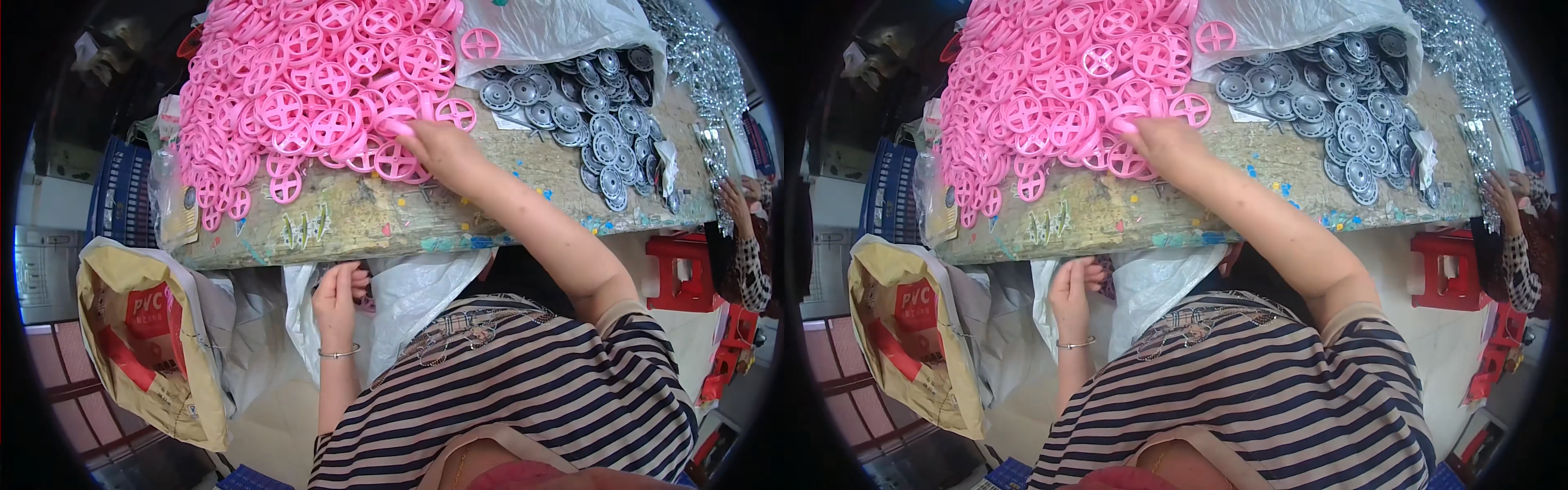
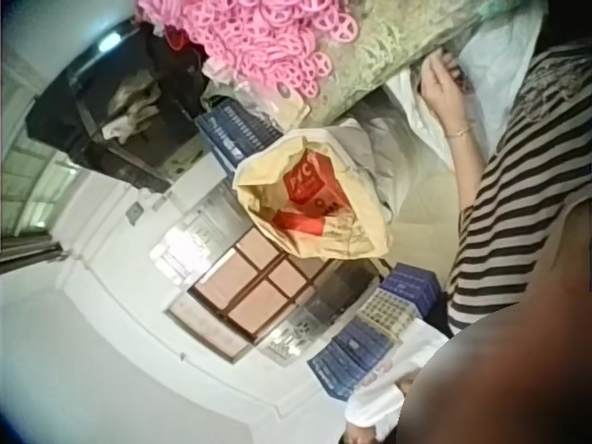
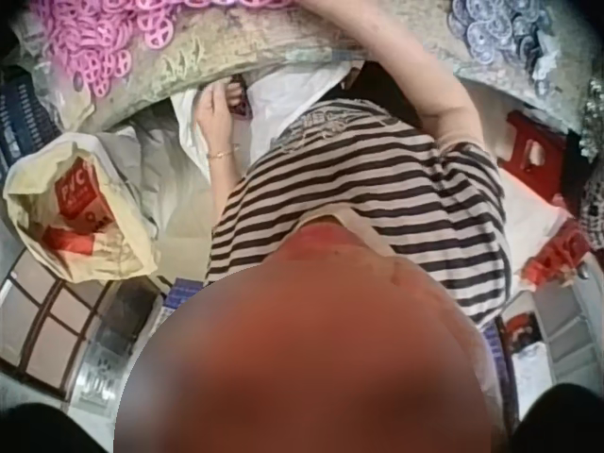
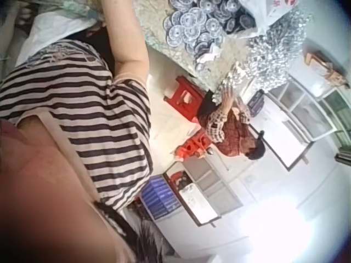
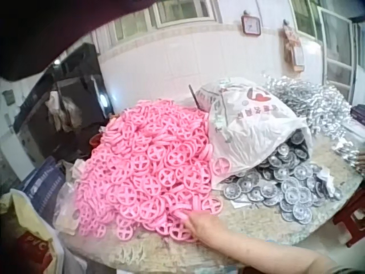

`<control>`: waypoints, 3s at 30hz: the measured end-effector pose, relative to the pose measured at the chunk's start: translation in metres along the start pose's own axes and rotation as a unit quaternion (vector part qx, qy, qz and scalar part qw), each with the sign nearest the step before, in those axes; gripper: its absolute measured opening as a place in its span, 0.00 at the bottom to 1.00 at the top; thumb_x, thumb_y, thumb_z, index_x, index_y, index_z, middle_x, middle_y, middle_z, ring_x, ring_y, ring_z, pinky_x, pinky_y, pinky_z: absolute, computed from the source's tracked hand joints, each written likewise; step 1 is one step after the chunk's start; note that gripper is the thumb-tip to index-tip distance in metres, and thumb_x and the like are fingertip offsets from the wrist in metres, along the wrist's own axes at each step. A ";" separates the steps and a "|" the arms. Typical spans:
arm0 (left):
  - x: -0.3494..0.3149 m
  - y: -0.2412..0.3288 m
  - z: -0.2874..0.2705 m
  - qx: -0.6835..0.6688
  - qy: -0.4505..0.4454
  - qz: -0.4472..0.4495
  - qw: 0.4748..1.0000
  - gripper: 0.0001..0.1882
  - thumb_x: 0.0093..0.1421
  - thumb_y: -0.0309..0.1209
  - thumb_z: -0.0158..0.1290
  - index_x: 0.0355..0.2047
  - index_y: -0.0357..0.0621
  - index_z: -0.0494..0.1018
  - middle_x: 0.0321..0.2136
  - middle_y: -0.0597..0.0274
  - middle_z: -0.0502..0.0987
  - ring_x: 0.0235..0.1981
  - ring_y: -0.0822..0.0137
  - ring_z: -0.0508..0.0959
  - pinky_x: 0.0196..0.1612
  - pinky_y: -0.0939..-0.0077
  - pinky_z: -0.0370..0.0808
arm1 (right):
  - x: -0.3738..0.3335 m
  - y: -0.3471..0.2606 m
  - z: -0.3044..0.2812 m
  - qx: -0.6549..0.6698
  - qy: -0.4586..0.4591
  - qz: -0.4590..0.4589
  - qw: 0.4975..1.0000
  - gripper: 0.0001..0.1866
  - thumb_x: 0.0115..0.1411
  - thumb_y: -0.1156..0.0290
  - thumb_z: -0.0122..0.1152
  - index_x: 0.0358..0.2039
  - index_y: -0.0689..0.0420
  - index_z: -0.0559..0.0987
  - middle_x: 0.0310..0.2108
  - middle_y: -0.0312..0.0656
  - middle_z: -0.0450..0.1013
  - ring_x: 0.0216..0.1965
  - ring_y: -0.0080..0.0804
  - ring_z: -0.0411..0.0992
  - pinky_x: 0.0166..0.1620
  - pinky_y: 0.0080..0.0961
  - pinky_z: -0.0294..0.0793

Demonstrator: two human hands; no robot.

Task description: Manually sorting and packaging small pink and silver plastic toy components into plastic bags.

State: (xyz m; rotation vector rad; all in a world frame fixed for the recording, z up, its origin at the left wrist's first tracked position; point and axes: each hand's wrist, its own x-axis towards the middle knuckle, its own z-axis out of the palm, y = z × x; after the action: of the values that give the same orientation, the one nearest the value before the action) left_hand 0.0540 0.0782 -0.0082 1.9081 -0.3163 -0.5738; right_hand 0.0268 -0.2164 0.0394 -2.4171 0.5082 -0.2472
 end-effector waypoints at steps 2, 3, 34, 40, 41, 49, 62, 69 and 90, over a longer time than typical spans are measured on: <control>0.006 0.027 0.024 -0.142 -0.080 0.006 0.987 0.16 0.69 0.33 0.41 0.48 0.33 0.70 0.40 0.54 0.77 0.40 0.67 0.79 0.39 0.76 0.77 | -0.017 0.004 -0.005 0.021 0.017 -0.009 1.000 0.17 0.61 0.59 0.53 0.43 0.57 0.76 0.38 0.48 0.74 0.38 0.50 0.72 0.41 0.41 0.71; 0.009 0.039 0.041 -0.206 -0.100 0.034 0.973 0.17 0.69 0.34 0.40 0.50 0.33 0.67 0.42 0.53 0.76 0.41 0.65 0.78 0.40 0.75 0.77 | -0.029 0.006 -0.001 0.007 0.073 -0.104 0.992 0.17 0.61 0.60 0.54 0.45 0.56 0.77 0.39 0.47 0.75 0.38 0.48 0.73 0.40 0.40 0.72; 0.043 0.053 0.126 -0.391 -0.233 -0.035 0.890 0.18 0.67 0.27 0.43 0.56 0.37 0.61 0.50 0.53 0.71 0.49 0.60 0.75 0.51 0.63 0.77 | -0.082 0.040 -0.024 0.155 0.079 -0.112 0.978 0.18 0.59 0.70 0.60 0.50 0.55 0.74 0.37 0.40 0.71 0.37 0.22 0.69 0.36 0.19 0.70; 0.031 0.053 0.122 -0.383 -0.235 0.026 0.893 0.21 0.65 0.23 0.45 0.58 0.38 0.61 0.50 0.57 0.71 0.49 0.67 0.74 0.50 0.69 0.77 | -0.096 0.033 -0.002 0.190 0.076 -0.023 0.979 0.21 0.55 0.72 0.65 0.50 0.57 0.75 0.36 0.40 0.72 0.39 0.22 0.70 0.39 0.19 0.70; 0.029 0.055 0.121 -0.384 -0.236 0.026 0.892 0.21 0.65 0.23 0.45 0.58 0.38 0.61 0.50 0.57 0.71 0.49 0.67 0.74 0.50 0.69 0.77 | -0.094 0.033 -0.005 0.308 -0.010 0.058 0.949 0.20 0.55 0.71 0.65 0.48 0.59 0.76 0.34 0.38 0.73 0.37 0.21 0.70 0.38 0.19 0.71; 0.017 0.056 0.100 -0.337 -0.221 0.012 0.915 0.19 0.66 0.26 0.45 0.57 0.37 0.64 0.49 0.59 0.71 0.49 0.70 0.73 0.49 0.72 0.77 | -0.102 0.007 0.000 0.357 -0.063 0.091 0.928 0.14 0.57 0.69 0.64 0.41 0.61 0.77 0.32 0.34 0.75 0.33 0.17 0.71 0.38 0.18 0.72; 0.004 -0.041 -0.025 0.035 -0.002 -0.029 0.999 0.16 0.67 0.34 0.44 0.49 0.36 0.69 0.40 0.62 0.76 0.33 0.76 0.77 0.28 0.83 0.76 | 0.002 0.014 0.027 -0.001 0.149 -0.149 0.978 0.20 0.56 0.62 0.61 0.47 0.59 0.74 0.44 0.50 0.70 0.46 0.48 0.68 0.50 0.37 0.68; 0.001 -0.017 -0.002 -0.090 -0.002 -0.076 0.993 0.16 0.68 0.35 0.42 0.49 0.37 0.69 0.36 0.61 0.77 0.27 0.73 0.78 0.23 0.82 0.77 | 0.015 0.021 0.032 -0.008 0.112 -0.136 0.984 0.21 0.55 0.63 0.62 0.46 0.60 0.75 0.42 0.50 0.70 0.45 0.49 0.68 0.49 0.38 0.68; -0.015 0.029 0.052 -0.277 -0.137 0.033 0.951 0.29 0.58 0.13 0.48 0.59 0.35 0.56 0.51 0.56 0.69 0.48 0.66 0.74 0.44 0.74 0.79 | -0.097 0.000 0.018 0.317 -0.143 0.008 0.938 0.17 0.62 0.69 0.56 0.51 0.59 0.71 0.35 0.42 0.76 0.35 0.27 0.74 0.39 0.25 0.74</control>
State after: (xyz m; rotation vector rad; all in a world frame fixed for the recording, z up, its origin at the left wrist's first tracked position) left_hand 0.0155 0.0327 0.0055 1.2741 -0.3507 -0.7903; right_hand -0.0554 -0.1658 0.0210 -1.7753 0.2599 -0.0339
